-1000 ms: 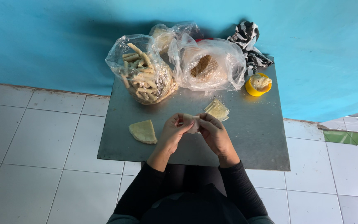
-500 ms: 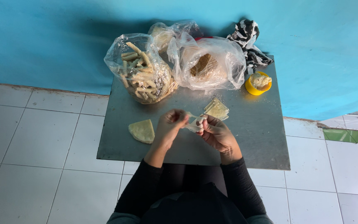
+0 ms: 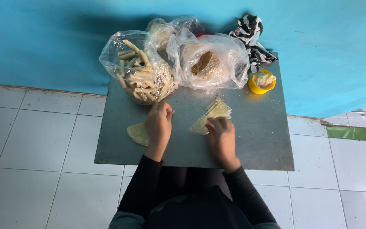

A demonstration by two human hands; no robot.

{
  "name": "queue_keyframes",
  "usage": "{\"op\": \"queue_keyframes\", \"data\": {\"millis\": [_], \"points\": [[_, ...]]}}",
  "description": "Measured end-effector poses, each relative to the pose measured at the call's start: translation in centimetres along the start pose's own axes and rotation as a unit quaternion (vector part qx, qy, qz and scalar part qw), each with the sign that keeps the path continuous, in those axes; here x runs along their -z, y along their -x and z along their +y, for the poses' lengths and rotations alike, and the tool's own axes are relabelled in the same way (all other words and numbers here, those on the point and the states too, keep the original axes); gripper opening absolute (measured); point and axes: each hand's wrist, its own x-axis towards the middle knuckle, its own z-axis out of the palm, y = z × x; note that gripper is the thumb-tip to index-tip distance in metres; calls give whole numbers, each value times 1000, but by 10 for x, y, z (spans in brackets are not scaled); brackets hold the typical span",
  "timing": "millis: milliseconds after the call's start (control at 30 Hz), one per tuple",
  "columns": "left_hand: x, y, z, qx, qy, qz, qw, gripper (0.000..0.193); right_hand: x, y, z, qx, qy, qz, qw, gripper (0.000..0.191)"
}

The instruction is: The person sits at a small metal table and folds stuffed pastries. They take a filling from a plastic bag, place it on a triangular dough piece, fold the dough over the filling, pinch the edges closed, and stack the finished pastries on the table, repeating with more dough pieces.

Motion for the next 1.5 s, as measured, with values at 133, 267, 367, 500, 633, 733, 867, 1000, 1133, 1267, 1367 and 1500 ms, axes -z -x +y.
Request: {"op": "queue_keyframes", "data": {"millis": [133, 267, 367, 500, 633, 733, 867, 1000, 1133, 1267, 1367, 1500], "points": [[7, 5, 15, -12, 78, -86, 993, 18, -11, 8, -11, 44, 23, 5, 999, 29], [1, 16, 30, 160, 223, -310, 910, 27, -8, 10, -5, 86, 14, 36, 996, 37], [-12, 18, 29, 207, 375, -337, 838, 24, -4, 12, -2, 141, 1, 58, 988, 40], [-30, 22, 17, 227, 475, -331, 783, 28, 0, 17, 0, 159, -29, 68, 984, 41], [-43, 25, 10, 255, 512, -329, 752, 25, 4, 17, 1, 175, -41, 65, 982, 42], [-44, 25, 10, 240, 520, -293, 766, 19, 4, 13, -3, 132, -40, 44, 989, 52], [-37, 20, 11, 174, 545, -299, 764, 17, 7, 2, -4, -193, -517, -70, 831, 57], [-36, 17, 15, 145, 530, -313, 774, 18, 9, -4, 5, -350, -671, -114, 643, 37], [-43, 15, 14, 121, 493, -287, 812, 18, 3, -1, 20, -355, -661, -90, 655, 33], [-44, 17, 13, 115, 409, -277, 862, 21, -9, 0, 28, -327, -538, -84, 772, 21], [-39, 23, 19, 23, 297, -199, 934, 24, -11, 4, 26, -298, -393, -81, 866, 19], [-32, 29, 34, -20, 146, -166, 975, 19, -11, 9, 14, -242, -191, -64, 949, 23]]}}
